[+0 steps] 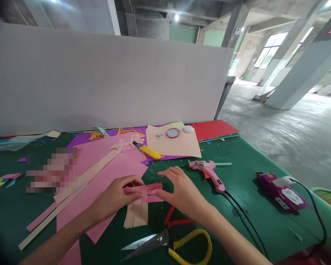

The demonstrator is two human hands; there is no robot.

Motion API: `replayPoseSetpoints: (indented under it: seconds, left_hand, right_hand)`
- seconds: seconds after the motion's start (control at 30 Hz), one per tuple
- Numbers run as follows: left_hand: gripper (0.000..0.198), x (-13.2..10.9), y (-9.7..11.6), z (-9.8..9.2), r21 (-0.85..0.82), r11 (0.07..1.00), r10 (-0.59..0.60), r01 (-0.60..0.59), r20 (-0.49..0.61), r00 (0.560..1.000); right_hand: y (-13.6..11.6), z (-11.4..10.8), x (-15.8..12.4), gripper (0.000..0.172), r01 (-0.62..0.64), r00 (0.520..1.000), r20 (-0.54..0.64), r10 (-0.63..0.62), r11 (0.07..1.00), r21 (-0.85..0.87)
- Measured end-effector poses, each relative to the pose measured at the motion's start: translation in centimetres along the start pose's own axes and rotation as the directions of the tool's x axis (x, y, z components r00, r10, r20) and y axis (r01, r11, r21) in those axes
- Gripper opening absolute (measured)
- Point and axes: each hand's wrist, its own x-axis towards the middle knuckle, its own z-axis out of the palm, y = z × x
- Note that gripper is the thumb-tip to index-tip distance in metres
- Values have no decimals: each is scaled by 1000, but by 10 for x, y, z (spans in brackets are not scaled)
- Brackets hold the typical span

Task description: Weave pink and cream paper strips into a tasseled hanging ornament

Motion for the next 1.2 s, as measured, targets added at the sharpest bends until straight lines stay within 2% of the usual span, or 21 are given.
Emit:
replayPoseSetpoints:
  seconds: [0.07, 0.13, 0.23, 0.37, 0.53, 0.73, 1.2]
  left_hand:
    - [11, -2, -2, 1, 1, 999, 45, -45, -17, 999]
    - [17, -4, -5, 2, -11, 998, 65, -66, -63, 996]
    - [27, -5, -9, 4, -74, 997, 26, -35, -115, 993]
    - [27, -6, -12, 5, -161, 987, -33, 10, -141, 990]
    - [30, -7, -15, 7, -195, 979, -97, 65, -162, 982]
    - [32, -6, -18, 8, -215, 970, -141, 111, -129, 982]
    - [22, -5, -17, 9, -258, 959, -159, 113, -164, 974]
  right_hand:
    - [-9, 5, 13, 27, 6, 995, 94, -17, 993, 119]
    - [-12, 10, 23, 20, -36, 987, 161, 4, 981, 193]
    - [-10, 19, 30, 25, -129, 975, 210, 76, 959, 251]
    - [-6, 28, 32, 32, -214, 965, 218, 148, 924, 318]
    - [-7, 35, 32, 30, -251, 957, 241, 162, 881, 401]
    - [-6, 39, 32, 27, -286, 949, 244, 199, 872, 397]
    - [-6, 38, 32, 27, -283, 951, 241, 195, 861, 422]
